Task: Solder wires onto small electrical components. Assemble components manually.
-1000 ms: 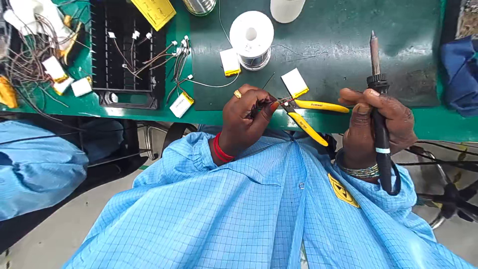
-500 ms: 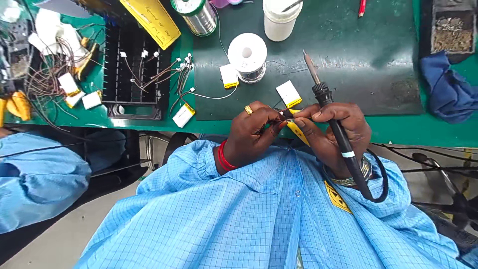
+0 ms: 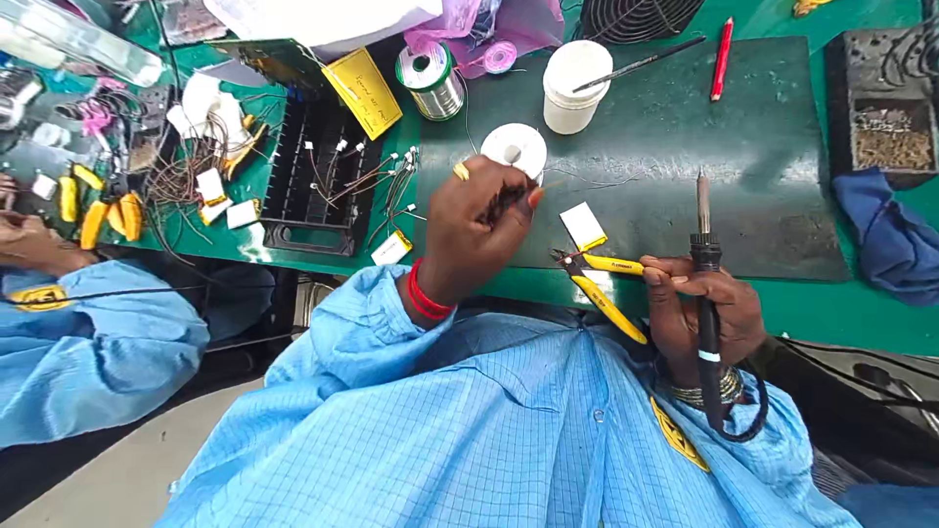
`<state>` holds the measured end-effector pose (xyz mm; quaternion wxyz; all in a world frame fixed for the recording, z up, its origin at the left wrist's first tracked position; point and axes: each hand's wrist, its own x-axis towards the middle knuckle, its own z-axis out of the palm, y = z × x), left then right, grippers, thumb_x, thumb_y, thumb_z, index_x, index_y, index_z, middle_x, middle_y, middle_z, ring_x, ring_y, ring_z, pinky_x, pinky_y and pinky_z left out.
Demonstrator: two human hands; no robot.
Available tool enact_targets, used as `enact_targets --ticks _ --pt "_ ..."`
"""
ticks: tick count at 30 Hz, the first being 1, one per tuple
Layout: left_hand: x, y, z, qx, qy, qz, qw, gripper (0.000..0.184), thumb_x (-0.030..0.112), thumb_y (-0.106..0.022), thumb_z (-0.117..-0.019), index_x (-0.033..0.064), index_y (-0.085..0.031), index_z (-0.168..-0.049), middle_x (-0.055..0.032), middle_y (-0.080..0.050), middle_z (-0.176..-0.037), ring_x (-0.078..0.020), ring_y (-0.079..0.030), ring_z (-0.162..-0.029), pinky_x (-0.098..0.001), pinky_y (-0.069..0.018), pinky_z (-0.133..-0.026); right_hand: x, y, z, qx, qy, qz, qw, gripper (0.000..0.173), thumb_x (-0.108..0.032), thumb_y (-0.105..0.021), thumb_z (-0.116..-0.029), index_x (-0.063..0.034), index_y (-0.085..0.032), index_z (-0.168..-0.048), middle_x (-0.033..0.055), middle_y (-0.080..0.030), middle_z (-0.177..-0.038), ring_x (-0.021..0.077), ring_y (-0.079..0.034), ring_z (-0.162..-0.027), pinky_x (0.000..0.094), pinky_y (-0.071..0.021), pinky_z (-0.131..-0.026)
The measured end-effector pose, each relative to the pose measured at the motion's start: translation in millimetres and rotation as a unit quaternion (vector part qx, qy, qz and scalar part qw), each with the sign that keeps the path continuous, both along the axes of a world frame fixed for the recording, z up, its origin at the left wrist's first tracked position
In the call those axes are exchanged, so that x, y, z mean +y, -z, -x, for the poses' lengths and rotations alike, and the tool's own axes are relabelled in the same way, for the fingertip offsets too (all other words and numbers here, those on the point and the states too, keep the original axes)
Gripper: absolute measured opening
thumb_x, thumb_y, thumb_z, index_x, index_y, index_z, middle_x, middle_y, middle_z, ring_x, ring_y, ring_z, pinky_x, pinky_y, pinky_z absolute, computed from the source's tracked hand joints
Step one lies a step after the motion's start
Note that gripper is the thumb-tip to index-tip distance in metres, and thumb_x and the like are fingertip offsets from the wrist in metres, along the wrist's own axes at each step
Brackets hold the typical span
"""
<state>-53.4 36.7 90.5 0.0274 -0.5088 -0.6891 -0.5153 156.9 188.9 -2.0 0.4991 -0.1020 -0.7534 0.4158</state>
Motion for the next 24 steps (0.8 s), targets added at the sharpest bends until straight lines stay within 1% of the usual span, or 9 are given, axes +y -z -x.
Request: enact_targets --ticks 3,5,7,9,11,18,21,24 --pt "16.5 -6.1 29.3 0.008 -0.030 0.033 0.999 0.015 0.010 -0.064 -0.0971 -0.0039 -0.070 -0.096 -0.0067 -0.063 -0.087 -0.0019 -0.056 -0.074 -0.0157 -0.0465 -0.066 -0.4 6.0 0.7 0.001 0.010 -0.013 1.000 0.008 -0.012 -0.070 -0.0981 -0.0128 -0.062 -0.101 0.0007 -0.075 -0.095 0.0112 -0.073 -0.093 0.0277 -0.0588 -0.088" --pt "28.2 -4.8 46.4 0.014 -0.055 0.048 0.997 0.014 0.011 -0.065 -0.0963 -0.0015 -0.071 -0.096 -0.0058 -0.065 -0.087 -0.0025 -0.058 -0.075 -0.0176 -0.0479 -0.068 0.7 7.1 1.2 0.003 0.011 -0.018 1.000 0.008 -0.012 -0.070 -0.0978 -0.0125 -0.063 -0.101 0.0012 -0.076 -0.094 0.0117 -0.074 -0.092 0.0282 -0.0585 -0.088" --pt "37.8 -1.9 58.7 0.021 -0.083 0.070 0.994 0.014 0.014 -0.065 -0.0955 0.0018 -0.072 -0.096 -0.0050 -0.066 -0.088 -0.0045 -0.059 -0.079 -0.0211 -0.0477 -0.072 0.9 7.8 0.9 0.003 0.011 -0.016 1.000 0.007 -0.012 -0.069 -0.0981 -0.0123 -0.063 -0.101 0.0013 -0.076 -0.094 0.0115 -0.074 -0.092 0.0277 -0.0585 -0.088" --pt "45.8 1.0 67.3 0.034 -0.100 0.084 0.991 0.014 0.015 -0.065 -0.0952 0.0034 -0.072 -0.095 -0.0047 -0.066 -0.088 -0.0052 -0.060 -0.080 -0.0216 -0.0477 -0.073 0.7 8.5 0.3 0.004 0.013 -0.018 1.000 0.006 -0.011 -0.069 -0.0983 -0.0118 -0.063 -0.100 0.0018 -0.075 -0.092 0.0117 -0.074 -0.091 0.0280 -0.0586 -0.087" --pt "52.5 2.0 71.1 0.041 -0.111 0.092 0.989 0.014 0.015 -0.064 -0.0949 0.0031 -0.072 -0.094 -0.0049 -0.066 -0.087 -0.0053 -0.059 -0.078 -0.0213 -0.0470 -0.071 0.4 9.2 0.0 0.004 0.017 -0.029 0.999 0.006 -0.011 -0.068 -0.0985 -0.0113 -0.062 -0.099 0.0022 -0.075 -0.091 0.0116 -0.073 -0.090 0.0282 -0.0579 -0.087" --pt "64.5 7.2 71.6 0.042 -0.128 0.107 0.985 0.013 0.014 -0.066 -0.0926 0.0038 -0.073 -0.095 -0.0076 -0.068 -0.089 -0.0116 -0.062 -0.082 -0.0284 -0.0494 -0.075 -0.3 8.6 -1.1 0.000 0.030 -0.053 0.998 0.007 -0.011 -0.066 -0.0990 -0.0101 -0.060 -0.098 0.0035 -0.073 -0.087 0.0124 -0.072 -0.086 0.0294 -0.0573 -0.087" --pt "65.1 8.1 71.4 0.045 -0.130 0.116 0.984 0.013 0.015 -0.065 -0.0934 0.0046 -0.073 -0.094 -0.0060 -0.066 -0.088 -0.0106 -0.061 -0.080 -0.0274 -0.0479 -0.073 0.0 8.2 -1.3 0.001 0.029 -0.057 0.998 0.006 -0.012 -0.066 -0.0996 -0.0101 -0.060 -0.098 0.0034 -0.073 -0.087 0.0122 -0.072 -0.086 0.0295 -0.0567 -0.088" --pt "65.2 7.8 71.5 0.051 -0.133 0.113 0.983 0.013 0.015 -0.065 -0.0932 0.0045 -0.073 -0.094 -0.0063 -0.066 -0.087 -0.0112 -0.061 -0.080 -0.0280 -0.0475 -0.073 -0.5 8.9 -1.6 0.000 0.031 -0.055 0.998 0.005 -0.012 -0.065 -0.0997 -0.0105 -0.061 -0.098 0.0033 -0.073 -0.087 0.0118 -0.072 -0.086 0.0291 -0.0567 -0.088"
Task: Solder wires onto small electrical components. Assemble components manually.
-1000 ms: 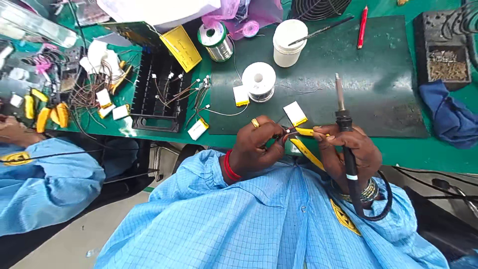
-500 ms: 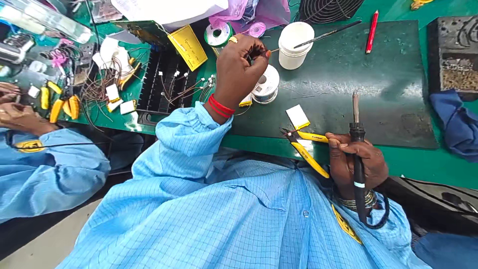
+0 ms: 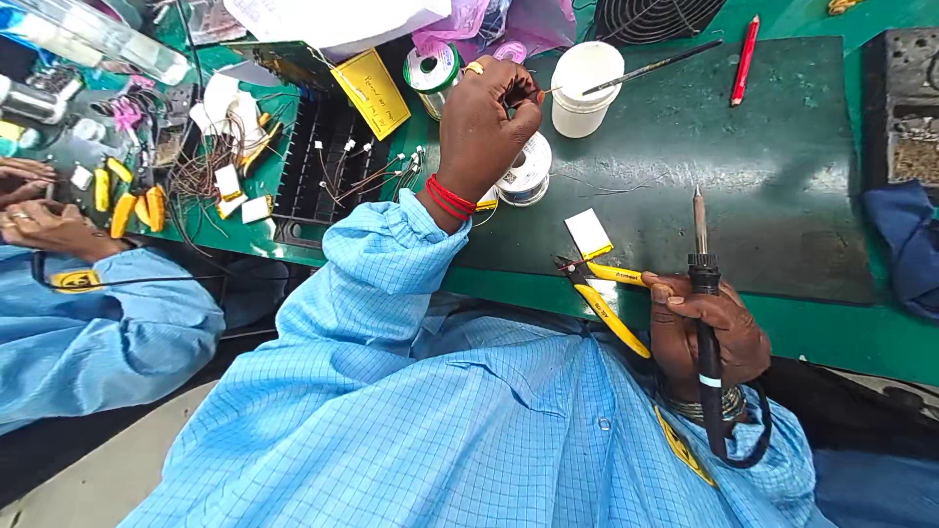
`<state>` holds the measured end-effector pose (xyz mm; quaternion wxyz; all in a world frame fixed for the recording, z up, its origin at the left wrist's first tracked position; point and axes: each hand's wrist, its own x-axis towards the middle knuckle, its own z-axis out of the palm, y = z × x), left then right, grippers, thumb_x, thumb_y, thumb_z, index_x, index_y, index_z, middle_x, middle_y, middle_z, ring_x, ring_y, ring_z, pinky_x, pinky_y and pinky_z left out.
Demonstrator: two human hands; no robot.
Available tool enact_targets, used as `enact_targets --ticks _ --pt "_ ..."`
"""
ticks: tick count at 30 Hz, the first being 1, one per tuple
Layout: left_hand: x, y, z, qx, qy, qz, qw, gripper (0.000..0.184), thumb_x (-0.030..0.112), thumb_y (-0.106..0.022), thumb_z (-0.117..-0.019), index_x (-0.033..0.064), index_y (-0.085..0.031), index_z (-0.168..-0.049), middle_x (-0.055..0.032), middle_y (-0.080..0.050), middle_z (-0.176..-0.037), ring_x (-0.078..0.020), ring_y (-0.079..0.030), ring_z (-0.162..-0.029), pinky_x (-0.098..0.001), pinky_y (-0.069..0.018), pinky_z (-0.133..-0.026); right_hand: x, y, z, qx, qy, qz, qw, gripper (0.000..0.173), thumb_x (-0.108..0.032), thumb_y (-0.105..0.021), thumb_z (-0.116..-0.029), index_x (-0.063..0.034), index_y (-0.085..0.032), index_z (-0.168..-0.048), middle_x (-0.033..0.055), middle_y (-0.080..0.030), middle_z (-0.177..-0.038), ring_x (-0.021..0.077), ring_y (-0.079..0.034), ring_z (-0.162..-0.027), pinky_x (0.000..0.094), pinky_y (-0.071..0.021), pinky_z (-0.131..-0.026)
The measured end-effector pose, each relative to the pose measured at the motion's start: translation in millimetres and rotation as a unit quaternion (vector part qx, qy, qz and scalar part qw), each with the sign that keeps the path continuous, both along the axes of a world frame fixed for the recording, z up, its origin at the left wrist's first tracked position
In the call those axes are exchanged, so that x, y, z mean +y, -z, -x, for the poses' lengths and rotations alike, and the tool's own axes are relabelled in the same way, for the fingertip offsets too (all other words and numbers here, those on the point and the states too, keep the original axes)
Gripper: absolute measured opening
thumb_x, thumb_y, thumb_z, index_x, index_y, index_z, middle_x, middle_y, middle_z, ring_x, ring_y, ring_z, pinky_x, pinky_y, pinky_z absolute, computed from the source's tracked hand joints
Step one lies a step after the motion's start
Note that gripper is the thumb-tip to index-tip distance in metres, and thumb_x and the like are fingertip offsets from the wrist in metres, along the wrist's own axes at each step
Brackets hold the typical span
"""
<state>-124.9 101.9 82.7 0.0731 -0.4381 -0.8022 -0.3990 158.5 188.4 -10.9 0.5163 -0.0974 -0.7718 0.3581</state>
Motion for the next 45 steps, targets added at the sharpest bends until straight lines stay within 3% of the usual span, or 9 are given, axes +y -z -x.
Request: enact_targets --ticks 9,14,18,30,45 --pt "0.1 1.4 -1.5 0.007 0.002 0.020 1.000 0.013 0.016 -0.066 -0.0919 0.0049 -0.073 -0.094 -0.0081 -0.067 -0.090 -0.0129 -0.062 -0.080 -0.0303 -0.0496 -0.072 -0.8 0.3 -1.1 -0.009 0.001 0.005 1.000 0.006 -0.014 -0.064 -0.1002 -0.0106 -0.061 -0.096 0.0036 -0.073 -0.086 0.0118 -0.072 -0.086 0.0293 -0.0561 -0.088" --pt "1.0 -0.5 -2.9 0.015 0.015 -0.018 1.000 0.012 0.014 -0.065 -0.0929 0.0042 -0.072 -0.093 -0.0062 -0.066 -0.088 -0.0091 -0.061 -0.080 -0.0250 -0.0480 -0.072 -1.0 -1.2 -1.2 -0.013 0.002 0.001 1.000 0.006 -0.013 -0.064 -0.1003 -0.0108 -0.061 -0.097 0.0028 -0.072 -0.086 0.0111 -0.071 -0.086 0.0284 -0.0556 -0.089" --pt "2.6 -4.2 -3.7 0.028 0.019 -0.007 0.999 0.013 0.015 -0.066 -0.0919 0.0035 -0.073 -0.092 -0.0086 -0.068 -0.087 -0.0126 -0.063 -0.082 -0.0288 -0.0484 -0.074 -0.7 0.3 -0.5 -0.004 0.001 -0.001 1.000 0.006 -0.013 -0.064 -0.1000 -0.0106 -0.061 -0.096 0.0032 -0.072 -0.085 0.0115 -0.072 -0.085 0.0291 -0.0557 -0.089" --pt "19.3 -5.3 -36.0 0.113 0.040 0.022 0.993 0.011 0.012 -0.068 -0.0894 0.0043 -0.070 -0.082 -0.0108 -0.063 -0.081 -0.0204 -0.062 -0.071 -0.0342 -0.0473 -0.059 -1.0 -0.8 0.3 -0.005 0.009 -0.011 1.000 0.008 -0.012 -0.064 -0.0998 -0.0094 -0.060 -0.093 0.0052 -0.071 -0.082 0.0136 -0.071 -0.082 0.0302 -0.0559 -0.088" --pt "17.9 -3.8 -29.1 0.122 0.012 0.038 0.992 0.012 0.013 -0.069 -0.0888 0.0040 -0.069 -0.081 -0.0110 -0.063 -0.080 -0.0211 -0.062 -0.072 -0.0350 -0.0466 -0.061 -0.9 -0.7 -0.1 -0.009 0.005 -0.004 1.000 0.008 -0.013 -0.064 -0.0999 -0.0094 -0.061 -0.093 0.0050 -0.072 -0.083 0.0126 -0.071 -0.083 0.0291 -0.0554 -0.089"
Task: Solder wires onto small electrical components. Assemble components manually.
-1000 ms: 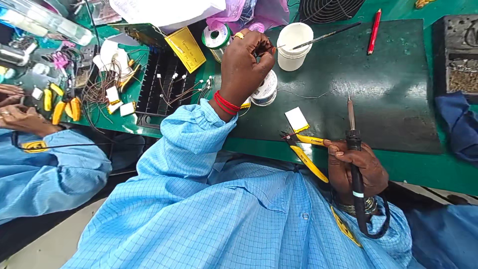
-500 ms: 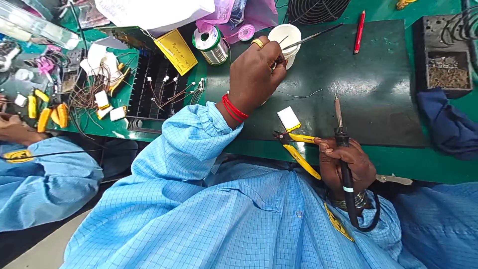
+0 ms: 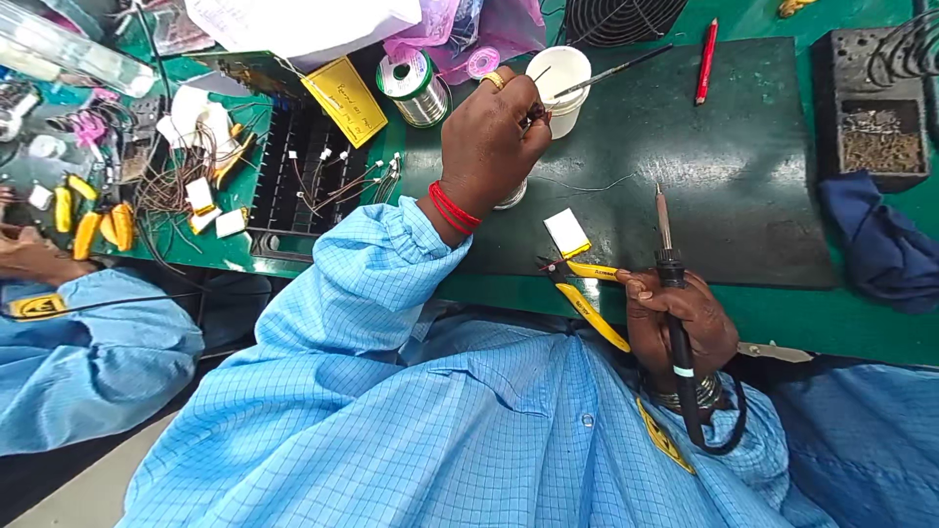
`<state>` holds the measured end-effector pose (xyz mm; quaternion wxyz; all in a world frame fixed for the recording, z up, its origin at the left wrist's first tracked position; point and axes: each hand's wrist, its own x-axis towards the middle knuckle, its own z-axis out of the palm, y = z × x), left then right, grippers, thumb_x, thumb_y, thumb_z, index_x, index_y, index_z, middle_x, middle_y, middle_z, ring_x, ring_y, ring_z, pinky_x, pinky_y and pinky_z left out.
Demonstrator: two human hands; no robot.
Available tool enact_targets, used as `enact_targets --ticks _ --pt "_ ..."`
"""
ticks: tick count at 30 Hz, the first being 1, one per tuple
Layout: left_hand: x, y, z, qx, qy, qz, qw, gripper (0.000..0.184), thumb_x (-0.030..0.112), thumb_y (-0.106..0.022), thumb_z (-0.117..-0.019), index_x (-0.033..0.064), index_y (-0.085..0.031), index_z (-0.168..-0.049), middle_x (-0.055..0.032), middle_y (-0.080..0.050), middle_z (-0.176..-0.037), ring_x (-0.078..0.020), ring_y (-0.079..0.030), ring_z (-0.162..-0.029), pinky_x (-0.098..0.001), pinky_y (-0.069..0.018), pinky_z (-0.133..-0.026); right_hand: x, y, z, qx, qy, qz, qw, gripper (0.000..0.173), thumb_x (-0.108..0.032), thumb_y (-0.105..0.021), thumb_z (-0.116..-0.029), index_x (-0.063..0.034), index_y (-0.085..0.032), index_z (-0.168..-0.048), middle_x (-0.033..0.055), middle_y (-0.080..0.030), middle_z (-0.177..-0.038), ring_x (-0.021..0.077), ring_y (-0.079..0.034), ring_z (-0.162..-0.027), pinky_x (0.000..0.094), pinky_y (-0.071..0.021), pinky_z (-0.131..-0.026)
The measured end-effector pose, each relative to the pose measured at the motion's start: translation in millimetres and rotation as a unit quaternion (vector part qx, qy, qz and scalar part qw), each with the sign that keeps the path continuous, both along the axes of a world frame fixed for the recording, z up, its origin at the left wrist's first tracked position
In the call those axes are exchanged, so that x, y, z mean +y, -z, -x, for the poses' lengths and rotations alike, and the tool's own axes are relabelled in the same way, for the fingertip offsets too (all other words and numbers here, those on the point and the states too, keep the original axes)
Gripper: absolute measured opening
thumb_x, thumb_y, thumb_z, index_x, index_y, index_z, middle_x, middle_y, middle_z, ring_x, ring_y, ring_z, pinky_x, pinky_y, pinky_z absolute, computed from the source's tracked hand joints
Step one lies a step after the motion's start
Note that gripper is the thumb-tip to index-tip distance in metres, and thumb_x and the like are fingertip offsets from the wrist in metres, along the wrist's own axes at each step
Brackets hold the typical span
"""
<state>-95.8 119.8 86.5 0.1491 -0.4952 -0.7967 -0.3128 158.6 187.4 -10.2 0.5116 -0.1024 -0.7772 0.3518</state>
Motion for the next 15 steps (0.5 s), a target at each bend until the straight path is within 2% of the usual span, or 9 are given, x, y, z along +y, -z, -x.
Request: enact_targets --ticks 4,10,15 --pt "-1.4 0.8 0.0 -0.001 0.009 -0.010 1.000 0.012 0.013 -0.069 -0.0891 0.0038 -0.069 -0.081 -0.0109 -0.063 -0.080 -0.0196 -0.062 -0.071 -0.0333 -0.0466 -0.060 -0.6 0.4 0.0 -0.001 0.001 0.001 1.000 0.008 -0.013 -0.064 -0.0998 -0.0090 -0.061 -0.093 0.0053 -0.072 -0.082 0.0130 -0.071 -0.083 0.0297 -0.0551 -0.089" --pt "-2.7 -1.7 -0.8 -0.001 -0.006 0.013 1.000 0.012 0.013 -0.068 -0.0885 0.0028 -0.070 -0.082 -0.0131 -0.064 -0.081 -0.0242 -0.063 -0.073 -0.0379 -0.0479 -0.061 0.5 0.3 -0.3 -0.004 0.001 -0.005 1.000 0.008 -0.013 -0.064 -0.1000 -0.0097 -0.060 -0.094 0.0053 -0.072 -0.082 0.0135 -0.071 -0.083 0.0306 -0.0556 -0.089" --pt "-6.2 -0.1 1.9 0.007 -0.008 -0.004 1.000 0.012 0.014 -0.068 -0.0888 0.0036 -0.070 -0.082 -0.0115 -0.065 -0.079 -0.0216 -0.063 -0.072 -0.0346 -0.0466 -0.062 1.2 0.7 0.0 -0.002 -0.003 -0.010 1.000 0.008 -0.013 -0.064 -0.1001 -0.0098 -0.060 -0.094 0.0059 -0.073 -0.083 0.0140 -0.071 -0.083 0.0308 -0.0560 -0.088"
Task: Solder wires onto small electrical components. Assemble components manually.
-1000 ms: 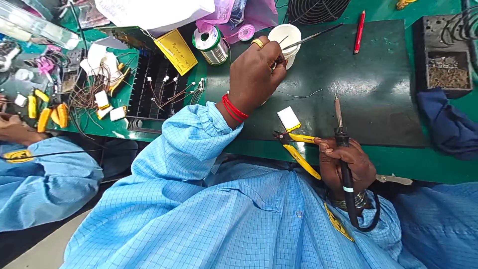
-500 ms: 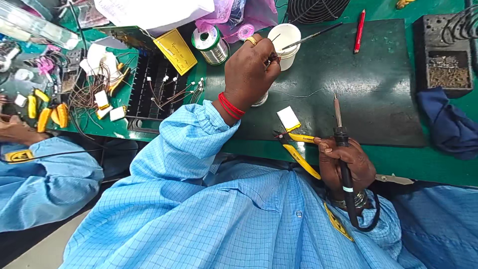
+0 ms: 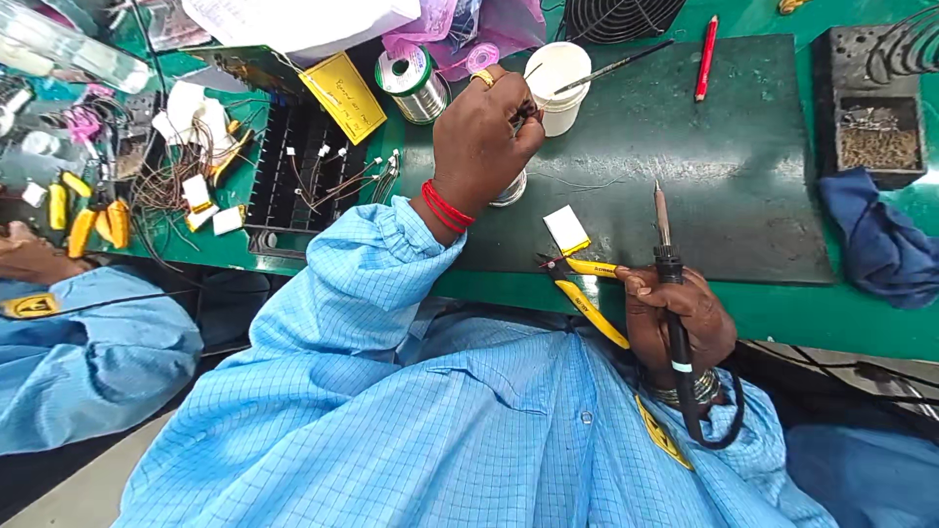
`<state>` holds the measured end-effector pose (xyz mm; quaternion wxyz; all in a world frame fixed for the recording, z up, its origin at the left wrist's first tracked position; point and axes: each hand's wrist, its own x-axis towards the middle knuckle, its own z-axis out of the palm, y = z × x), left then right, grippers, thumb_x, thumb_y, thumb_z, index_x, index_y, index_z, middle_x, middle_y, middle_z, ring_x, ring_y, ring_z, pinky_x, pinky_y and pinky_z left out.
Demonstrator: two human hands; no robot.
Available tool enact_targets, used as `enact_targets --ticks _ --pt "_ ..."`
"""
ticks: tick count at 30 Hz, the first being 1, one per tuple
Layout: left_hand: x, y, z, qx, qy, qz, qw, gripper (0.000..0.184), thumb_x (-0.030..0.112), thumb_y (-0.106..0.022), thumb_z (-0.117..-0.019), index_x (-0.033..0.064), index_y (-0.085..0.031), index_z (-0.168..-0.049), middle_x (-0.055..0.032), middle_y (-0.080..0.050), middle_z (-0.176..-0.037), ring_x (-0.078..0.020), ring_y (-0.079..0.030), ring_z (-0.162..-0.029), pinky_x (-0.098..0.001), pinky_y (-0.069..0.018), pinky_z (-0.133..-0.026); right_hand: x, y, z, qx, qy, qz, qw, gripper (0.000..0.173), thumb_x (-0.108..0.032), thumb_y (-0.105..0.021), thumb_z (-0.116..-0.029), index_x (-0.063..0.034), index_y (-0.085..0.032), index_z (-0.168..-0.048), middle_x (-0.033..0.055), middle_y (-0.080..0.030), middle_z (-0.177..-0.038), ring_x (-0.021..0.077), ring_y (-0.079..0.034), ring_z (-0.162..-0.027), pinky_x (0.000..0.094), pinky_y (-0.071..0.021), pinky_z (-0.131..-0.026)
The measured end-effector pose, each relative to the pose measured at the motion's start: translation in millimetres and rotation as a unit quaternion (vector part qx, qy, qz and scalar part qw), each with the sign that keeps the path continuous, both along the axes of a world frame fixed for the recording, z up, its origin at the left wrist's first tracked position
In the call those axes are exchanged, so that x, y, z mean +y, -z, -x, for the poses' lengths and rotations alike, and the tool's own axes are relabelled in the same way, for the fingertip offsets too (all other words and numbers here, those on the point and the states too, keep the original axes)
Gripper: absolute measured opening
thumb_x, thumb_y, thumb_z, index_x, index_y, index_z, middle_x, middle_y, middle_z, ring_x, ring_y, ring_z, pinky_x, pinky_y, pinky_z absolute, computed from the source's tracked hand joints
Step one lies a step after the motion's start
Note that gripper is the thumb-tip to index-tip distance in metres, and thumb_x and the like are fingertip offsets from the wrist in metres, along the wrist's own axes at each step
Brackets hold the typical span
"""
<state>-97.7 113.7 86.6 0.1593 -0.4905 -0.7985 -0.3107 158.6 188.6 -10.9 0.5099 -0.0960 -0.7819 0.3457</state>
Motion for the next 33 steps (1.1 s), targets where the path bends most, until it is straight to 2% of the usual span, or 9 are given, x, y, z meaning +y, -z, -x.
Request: enact_targets --ticks 7,9,11,13,16,18,22,26,33 --pt "-0.8 -2.1 -0.1 -0.027 0.019 0.029 0.999 0.013 0.015 -0.067 -0.0903 0.0042 -0.072 -0.086 -0.0127 -0.067 -0.085 -0.0225 -0.064 -0.076 -0.0373 -0.0486 -0.066 -0.1 -0.4 0.3 -0.002 -0.006 0.012 1.000 0.004 -0.011 -0.063 -0.1000 -0.0101 -0.064 -0.096 0.0048 -0.074 -0.086 0.0131 -0.072 -0.086 0.0306 -0.0568 -0.088" --pt "-8.4 -6.0 -0.8 -0.030 0.056 0.009 0.998 0.013 0.015 -0.067 -0.0916 0.0033 -0.072 -0.087 -0.0133 -0.067 -0.085 -0.0207 -0.063 -0.076 -0.0351 -0.0483 -0.066 -0.2 -2.0 0.3 -0.010 -0.010 0.026 1.000 0.008 -0.011 -0.061 -0.1019 -0.0081 -0.068 -0.103 0.0067 -0.076 -0.091 0.0145 -0.074 -0.090 0.0321 -0.0581 -0.087" --pt "-22.2 -13.2 -6.3 -0.034 0.101 -0.023 0.994 0.015 0.014 -0.066 -0.0948 0.0007 -0.071 -0.090 -0.0136 -0.067 -0.085 -0.0162 -0.062 -0.076 -0.0294 -0.0483 -0.067 0.1 -5.5 -0.7 -0.034 -0.006 0.044 0.998 0.019 -0.014 -0.061 -0.1040 -0.0027 -0.068 -0.118 0.0113 -0.077 -0.099 0.0158 -0.075 -0.093 0.0334 -0.0604 -0.087" --pt "-40.9 -21.3 -16.6 -0.042 0.134 -0.048 0.989 0.017 0.012 -0.066 -0.0971 -0.0032 -0.069 -0.092 -0.0134 -0.064 -0.085 -0.0110 -0.059 -0.076 -0.0226 -0.0464 -0.067 1.1 -9.6 -1.3 -0.053 0.012 0.060 0.997 0.033 -0.018 -0.066 -0.1023 -0.0006 -0.066 -0.130 0.0131 -0.077 -0.107 0.0138 -0.074 -0.096 0.0293 -0.0597 -0.087" --pt "-71.1 -23.8 -39.9 -0.076 0.155 -0.060 0.983 0.015 0.010 -0.065 -0.0970 -0.0037 -0.065 -0.093 -0.0115 -0.061 -0.087 -0.0071 -0.056 -0.077 -0.0176 -0.0452 -0.067 8.8 -18.3 -1.7 -0.054 0.063 0.038 0.996 0.035 -0.025 -0.071 -0.0992 -0.0014 -0.071 -0.125 0.0116 -0.076 -0.102 0.0110 -0.070 -0.092 0.0260 -0.0563 -0.085" --pt "-87.8 -14.5 -54.8 -0.104 0.172 -0.060 0.978 0.013 0.010 -0.066 -0.0959 -0.0009 -0.063 -0.092 -0.0089 -0.061 -0.090 -0.0049 -0.058 -0.080 -0.0152 -0.0487 -0.069 19.3 -24.8 -1.6 -0.039 0.072 0.031 0.996 0.030 -0.023 -0.069 -0.1000 -0.0015 -0.072 -0.120 0.0091 -0.074 -0.102 0.0096 -0.070 -0.093 0.0262 -0.0574 -0.084" --pt "-106.1 25.3 -75.7 -0.170 0.187 -0.085 0.964 0.011 0.011 -0.066 -0.0946 0.0029 -0.061 -0.089 -0.0051 -0.061 -0.088 -0.0025 -0.058 -0.077 -0.0136 -0.0499 -0.067 37.3 -37.3 1.6 -0.018 0.037 0.158 0.987 0.018 -0.012 -0.062 -0.0995 -0.0042 -0.066 -0.116 -0.0071 -0.071 -0.105 0.0011 -0.069 -0.088 0.0224 -0.0603 -0.078" --pt "-114.9 60.1 -89.0 -0.223 0.168 -0.100 0.955 0.013 0.013 -0.066 -0.0976 0.0013 -0.063 -0.094 -0.0069 -0.061 -0.089 -0.0017 -0.056 -0.071 -0.0123 -0.0482 -0.064 40.8 -36.7 8.1 -0.031 0.043 0.232 0.971 0.017 -0.006 -0.062 -0.0972 -0.0031 -0.062 -0.114 -0.0051 -0.072 -0.097 0.0058 -0.072 -0.083 0.0242 -0.0624 -0.074" --pt "-115.0 69.5 -92.5 -0.244 0.140 -0.100 0.954 0.016 0.016 -0.065 -0.0995 0.0009 -0.062 -0.094 -0.0072 -0.061 -0.093 -0.0017 -0.058 -0.079 -0.0123 -0.0495 -0.070 37.0 -35.8 11.4 -0.049 0.051 0.209 0.975 0.017 -0.004 -0.062 -0.0969 0.0000 -0.062 -0.113 -0.0033 -0.072 -0.099 0.0048 -0.071 -0.084 0.0226 -0.0618 -0.075"
